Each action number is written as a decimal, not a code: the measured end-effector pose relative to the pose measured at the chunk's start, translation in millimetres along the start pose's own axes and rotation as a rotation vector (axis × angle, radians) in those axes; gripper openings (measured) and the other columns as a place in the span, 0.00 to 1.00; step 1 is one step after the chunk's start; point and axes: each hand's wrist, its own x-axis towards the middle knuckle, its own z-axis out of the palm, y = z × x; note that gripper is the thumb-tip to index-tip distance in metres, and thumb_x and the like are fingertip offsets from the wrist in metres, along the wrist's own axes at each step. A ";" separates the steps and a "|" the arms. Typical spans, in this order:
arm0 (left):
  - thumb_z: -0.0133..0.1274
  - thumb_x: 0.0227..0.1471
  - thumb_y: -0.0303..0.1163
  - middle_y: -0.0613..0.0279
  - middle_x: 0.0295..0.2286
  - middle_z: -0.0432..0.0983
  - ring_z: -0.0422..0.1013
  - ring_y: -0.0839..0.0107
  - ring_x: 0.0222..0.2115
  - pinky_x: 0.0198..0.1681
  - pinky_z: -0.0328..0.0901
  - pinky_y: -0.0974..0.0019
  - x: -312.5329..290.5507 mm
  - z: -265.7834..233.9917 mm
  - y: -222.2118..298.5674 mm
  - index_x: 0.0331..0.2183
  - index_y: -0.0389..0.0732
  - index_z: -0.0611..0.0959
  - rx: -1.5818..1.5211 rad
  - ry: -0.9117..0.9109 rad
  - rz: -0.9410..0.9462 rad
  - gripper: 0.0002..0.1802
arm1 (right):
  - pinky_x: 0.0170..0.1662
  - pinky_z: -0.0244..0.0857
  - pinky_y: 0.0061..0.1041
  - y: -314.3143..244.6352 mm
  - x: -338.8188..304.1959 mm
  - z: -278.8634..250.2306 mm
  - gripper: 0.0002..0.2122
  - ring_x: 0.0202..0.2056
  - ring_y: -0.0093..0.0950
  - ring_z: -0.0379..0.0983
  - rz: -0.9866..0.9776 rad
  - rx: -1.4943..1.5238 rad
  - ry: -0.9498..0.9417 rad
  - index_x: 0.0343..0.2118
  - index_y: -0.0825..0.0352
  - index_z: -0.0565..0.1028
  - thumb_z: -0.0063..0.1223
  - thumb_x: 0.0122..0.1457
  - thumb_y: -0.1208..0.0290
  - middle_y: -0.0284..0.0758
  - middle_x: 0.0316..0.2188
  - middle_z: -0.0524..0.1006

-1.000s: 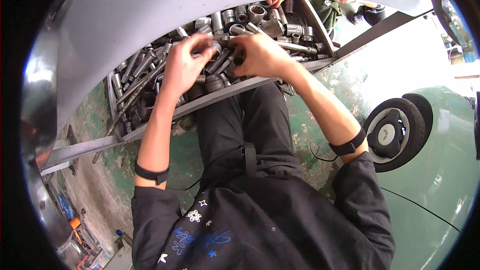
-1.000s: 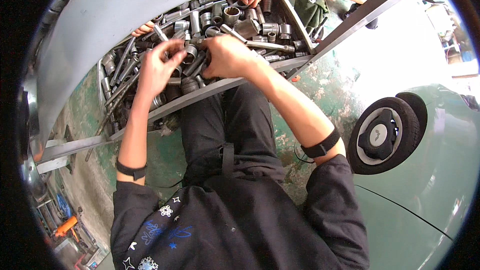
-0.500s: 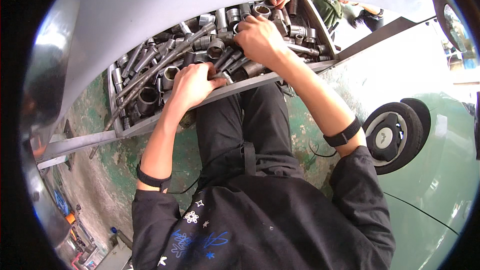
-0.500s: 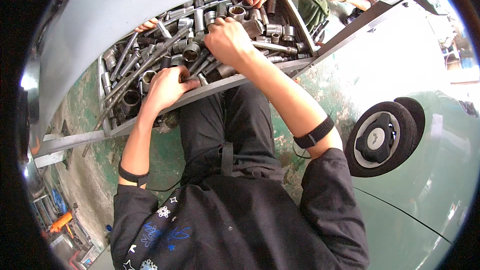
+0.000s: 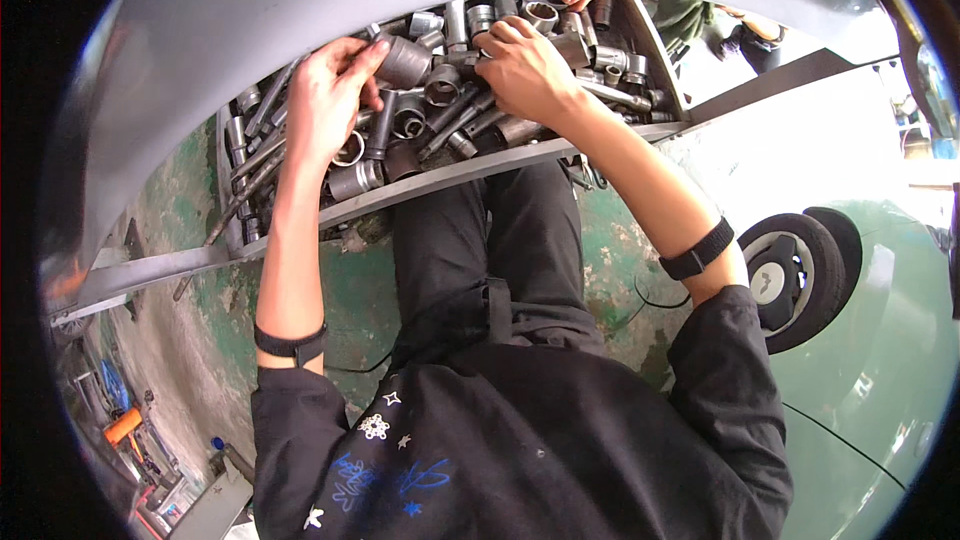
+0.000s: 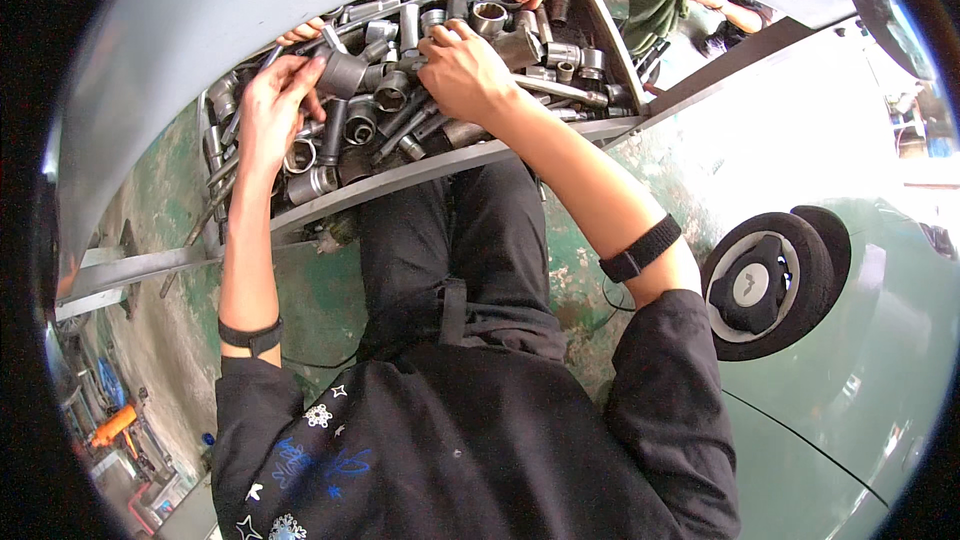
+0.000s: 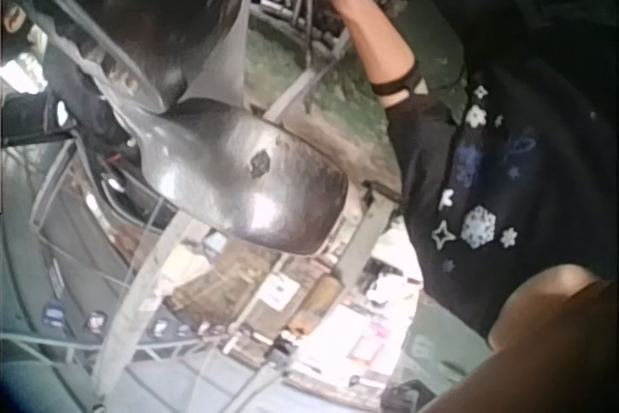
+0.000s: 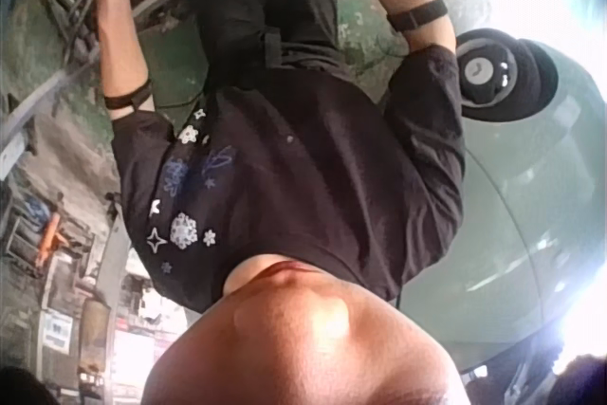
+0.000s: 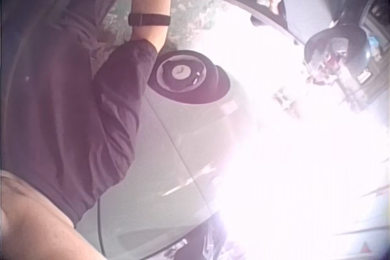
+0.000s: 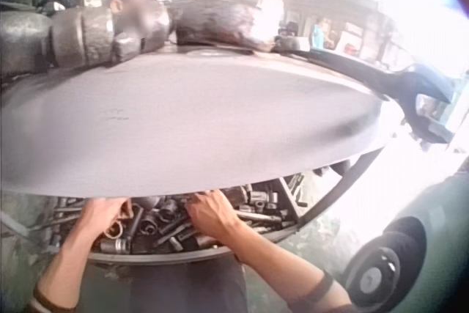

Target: The person repeatedly opens and closes a tool drawer, rummaging through sockets and wrenches with both hands. They pick up and set down multiple sockets and wrenches while searching for a specific item.

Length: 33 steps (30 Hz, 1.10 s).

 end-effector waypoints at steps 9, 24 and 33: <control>0.59 0.55 0.45 0.62 0.18 0.77 0.71 0.78 0.20 0.27 0.65 0.69 21.0 29.2 -12.7 0.33 0.33 0.84 0.195 -0.248 0.030 0.21 | 0.53 0.66 0.31 -1.8 -8.5 -16.9 0.12 0.48 0.35 0.71 0.122 0.339 0.156 0.35 0.65 0.80 0.58 0.44 0.76 0.36 0.45 0.76; 0.59 0.53 0.33 0.56 0.35 0.82 0.76 0.72 0.38 0.45 0.68 0.66 -27.9 -63.9 -11.3 0.42 0.35 0.83 0.246 -0.149 0.153 0.16 | 0.33 0.73 0.36 -59.5 13.9 -29.2 0.16 0.29 0.36 0.79 0.102 0.365 -0.172 0.42 0.57 0.79 0.60 0.49 0.59 0.38 0.27 0.81; 0.62 0.50 0.40 0.56 0.35 0.78 0.73 0.59 0.40 0.48 0.64 0.58 -104.7 -51.6 -72.2 0.38 0.38 0.84 0.492 0.060 0.141 0.17 | 0.42 0.70 0.38 -79.0 22.0 -2.7 0.06 0.47 0.32 0.71 -0.198 0.106 0.138 0.31 0.60 0.79 0.50 0.54 0.69 0.34 0.42 0.76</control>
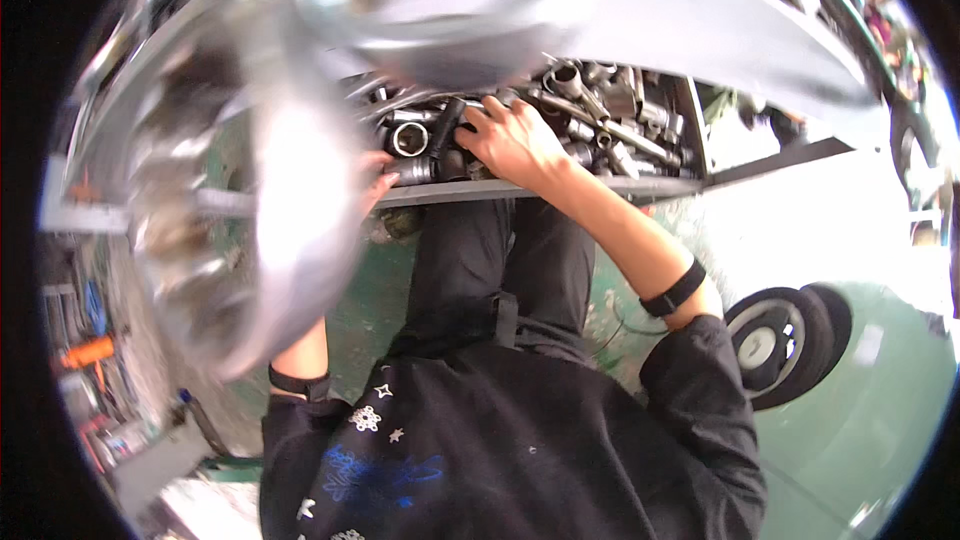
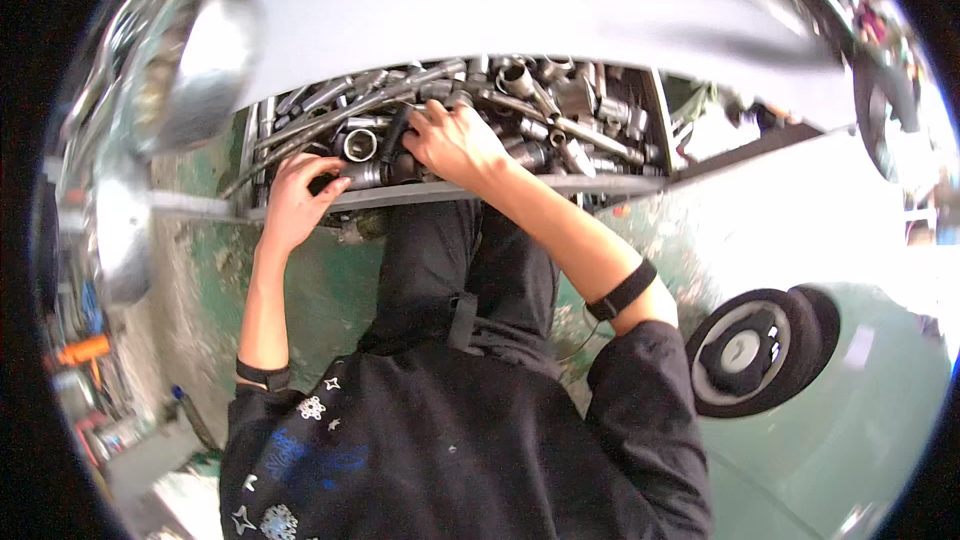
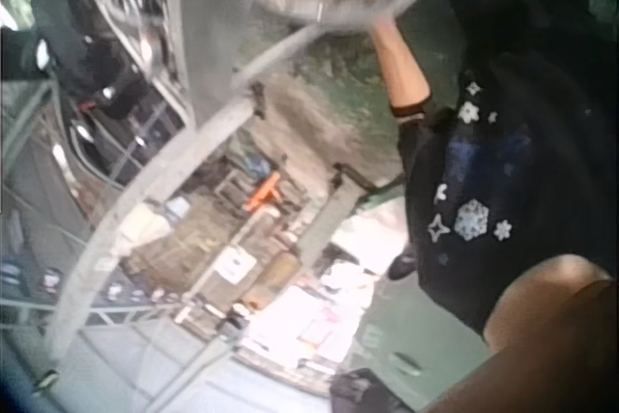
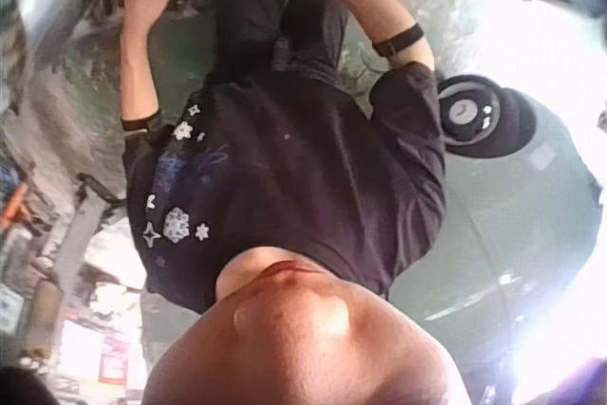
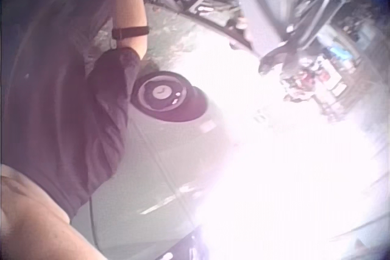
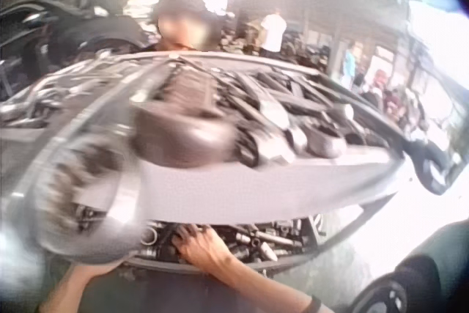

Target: The person repeatedly opens and closes a tool drawer, rummaging through sockets and wrenches with both hands. They pick up and set down multiple sockets and wrenches while searching for a specific item.

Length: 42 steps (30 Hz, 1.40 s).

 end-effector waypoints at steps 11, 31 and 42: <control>0.66 0.41 0.37 0.59 0.25 0.79 0.74 0.60 0.34 0.53 0.58 0.60 1.3 36.1 -1.9 0.33 0.44 0.82 -0.013 0.240 0.071 0.15 | 0.43 0.73 0.31 17.3 -23.2 -19.8 0.18 0.37 0.33 0.77 0.448 1.935 0.066 0.45 0.71 0.73 0.57 0.49 0.85 0.43 0.37 0.79; 0.67 0.40 0.30 0.61 0.21 0.78 0.75 0.63 0.26 0.53 0.63 0.59 -8.6 61.0 29.4 0.32 0.43 0.76 -0.138 0.415 -0.126 0.17 | 0.36 0.68 0.32 33.2 -11.8 -38.7 0.09 0.32 0.38 0.74 0.210 0.542 -0.071 0.24 0.67 0.73 0.47 0.38 0.86 0.38 0.27 0.76; 0.67 0.41 0.33 0.65 0.22 0.79 0.77 0.60 0.22 0.25 0.67 0.59 2.9 79.0 33.3 0.30 0.44 0.77 -0.235 0.469 -0.120 0.15 | 0.51 0.67 0.37 -6.1 65.0 -34.6 0.23 0.47 0.40 0.73 -0.116 0.495 -0.068 0.44 0.63 0.78 0.61 0.39 0.81 0.37 0.46 0.76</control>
